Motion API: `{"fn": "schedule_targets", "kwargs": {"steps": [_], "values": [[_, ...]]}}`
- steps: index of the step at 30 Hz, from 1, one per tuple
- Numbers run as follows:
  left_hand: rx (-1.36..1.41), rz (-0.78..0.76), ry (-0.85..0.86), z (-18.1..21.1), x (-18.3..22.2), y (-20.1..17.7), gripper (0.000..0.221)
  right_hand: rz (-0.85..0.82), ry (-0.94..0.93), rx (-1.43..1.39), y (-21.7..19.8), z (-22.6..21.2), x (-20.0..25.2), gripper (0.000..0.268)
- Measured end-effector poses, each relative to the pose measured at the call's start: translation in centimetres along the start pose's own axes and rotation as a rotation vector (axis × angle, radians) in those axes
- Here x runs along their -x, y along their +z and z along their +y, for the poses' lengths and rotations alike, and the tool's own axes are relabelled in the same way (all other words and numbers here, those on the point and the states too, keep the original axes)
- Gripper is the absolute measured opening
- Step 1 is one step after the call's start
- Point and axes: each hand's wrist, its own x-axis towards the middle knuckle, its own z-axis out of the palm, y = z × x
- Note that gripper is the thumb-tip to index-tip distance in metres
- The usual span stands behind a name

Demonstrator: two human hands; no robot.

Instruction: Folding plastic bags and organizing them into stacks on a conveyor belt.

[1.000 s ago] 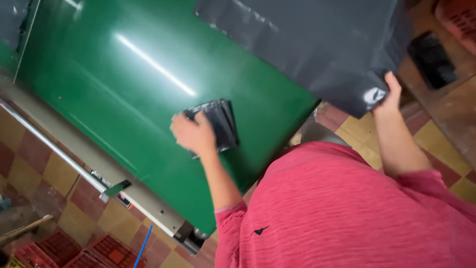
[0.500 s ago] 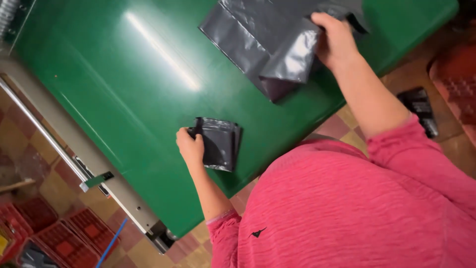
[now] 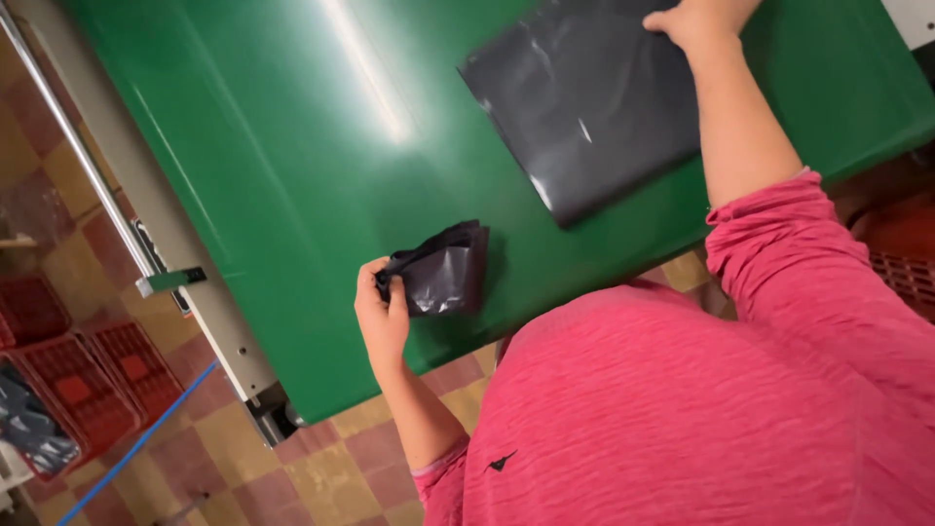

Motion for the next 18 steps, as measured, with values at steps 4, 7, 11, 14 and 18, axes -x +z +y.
{"fn": "schedule_targets", "kwargs": {"steps": [4,7,11,14,18], "values": [[0.022,0.027,-0.016,1.0,0.2,0.3,0.016,-0.046,0.065,0.048,-1.2,2.0,2.9,0.082],[0.069,0.037,0.041,2.6,-0.8,1.2,0.015,-0.214,0.038,0.011,-5.1,3.4,9.8,0.064],[0.049,0.000,-0.022,4.1,-1.5,1.6,0.016,-0.209,-0.146,0.036,-8.4,6.8,18.6,0.053],[0.089,-0.004,0.203,5.3,-2.3,1.8,0.016,-0.162,-0.261,-0.281,-13.3,6.3,22.5,0.045],[0.132,-0.062,0.196,6.3,-3.7,2.2,0.016,-0.198,-0.230,-0.493,-20.7,2.7,24.2,0.030]]}}
